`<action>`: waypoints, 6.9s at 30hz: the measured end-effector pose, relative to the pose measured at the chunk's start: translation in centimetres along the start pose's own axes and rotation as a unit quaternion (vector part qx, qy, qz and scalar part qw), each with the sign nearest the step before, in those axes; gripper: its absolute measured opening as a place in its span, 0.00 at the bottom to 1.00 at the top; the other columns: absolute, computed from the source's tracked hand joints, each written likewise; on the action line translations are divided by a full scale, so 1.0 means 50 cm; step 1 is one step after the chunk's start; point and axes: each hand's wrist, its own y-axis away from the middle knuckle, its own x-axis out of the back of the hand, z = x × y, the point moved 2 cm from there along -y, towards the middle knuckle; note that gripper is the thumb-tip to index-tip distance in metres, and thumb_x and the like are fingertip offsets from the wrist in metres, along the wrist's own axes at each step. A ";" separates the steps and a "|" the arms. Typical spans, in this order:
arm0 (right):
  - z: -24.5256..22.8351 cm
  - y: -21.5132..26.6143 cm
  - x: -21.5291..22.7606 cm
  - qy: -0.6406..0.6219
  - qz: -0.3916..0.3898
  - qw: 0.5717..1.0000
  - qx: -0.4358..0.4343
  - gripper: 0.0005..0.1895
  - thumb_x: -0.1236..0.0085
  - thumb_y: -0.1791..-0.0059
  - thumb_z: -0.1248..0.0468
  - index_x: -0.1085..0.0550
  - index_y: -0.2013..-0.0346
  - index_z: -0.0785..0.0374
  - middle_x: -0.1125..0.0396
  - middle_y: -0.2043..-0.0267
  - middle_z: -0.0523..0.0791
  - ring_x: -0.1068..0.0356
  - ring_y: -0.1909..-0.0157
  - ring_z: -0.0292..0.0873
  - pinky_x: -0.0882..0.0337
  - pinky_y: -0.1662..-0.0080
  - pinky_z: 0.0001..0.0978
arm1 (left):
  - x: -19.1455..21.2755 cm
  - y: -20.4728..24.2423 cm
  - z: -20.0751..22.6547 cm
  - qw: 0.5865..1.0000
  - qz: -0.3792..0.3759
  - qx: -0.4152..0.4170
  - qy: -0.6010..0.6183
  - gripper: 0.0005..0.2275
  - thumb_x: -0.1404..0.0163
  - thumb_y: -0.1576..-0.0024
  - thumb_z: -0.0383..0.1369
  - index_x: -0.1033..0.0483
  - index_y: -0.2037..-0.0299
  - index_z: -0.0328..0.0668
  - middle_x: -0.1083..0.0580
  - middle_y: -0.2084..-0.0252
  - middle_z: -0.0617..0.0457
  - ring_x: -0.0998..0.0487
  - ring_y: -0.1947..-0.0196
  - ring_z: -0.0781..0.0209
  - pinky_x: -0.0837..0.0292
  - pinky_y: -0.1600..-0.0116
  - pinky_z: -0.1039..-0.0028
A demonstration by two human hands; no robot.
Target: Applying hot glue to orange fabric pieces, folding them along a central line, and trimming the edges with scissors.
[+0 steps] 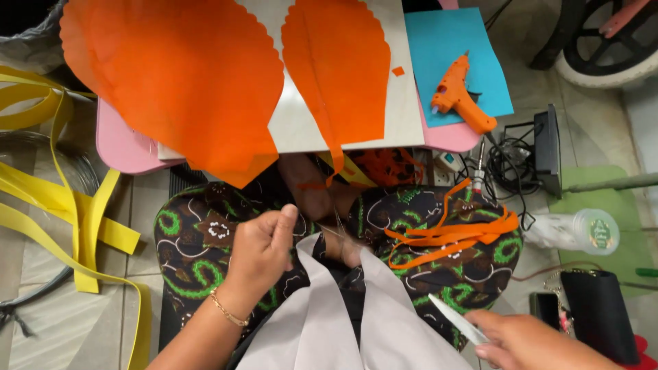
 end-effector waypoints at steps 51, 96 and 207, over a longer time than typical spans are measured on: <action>-0.024 -0.321 0.257 -0.689 0.067 0.571 0.440 0.26 0.60 0.44 0.50 0.33 0.46 0.72 0.43 0.61 0.51 0.39 0.63 0.48 0.34 0.62 0.51 | -0.111 -0.201 -0.098 0.972 -0.160 0.147 0.088 0.28 0.51 0.49 0.46 0.39 0.39 0.44 0.36 0.39 0.52 0.37 0.38 0.59 0.43 0.39 0.68; -0.022 -0.297 0.516 -0.301 -0.114 0.912 0.255 0.42 0.43 0.63 0.35 0.19 0.55 0.71 0.32 0.81 0.44 0.37 0.81 0.37 0.37 0.79 0.26 | -0.118 -0.182 -0.002 0.828 -0.072 0.320 0.454 0.14 0.49 0.50 0.31 0.24 0.56 0.30 0.22 0.66 0.45 0.21 0.64 0.59 0.26 0.61 0.74; -0.166 -0.345 0.513 -0.420 -0.192 0.879 0.122 0.23 0.36 0.62 0.65 0.22 0.56 0.78 0.35 0.88 0.42 0.45 0.88 0.30 0.39 0.82 0.23 | -0.046 -0.190 -0.033 0.841 -0.008 0.242 0.484 0.16 0.58 0.44 0.28 0.31 0.48 0.28 0.32 0.87 0.49 0.24 0.81 0.50 0.24 0.65 0.63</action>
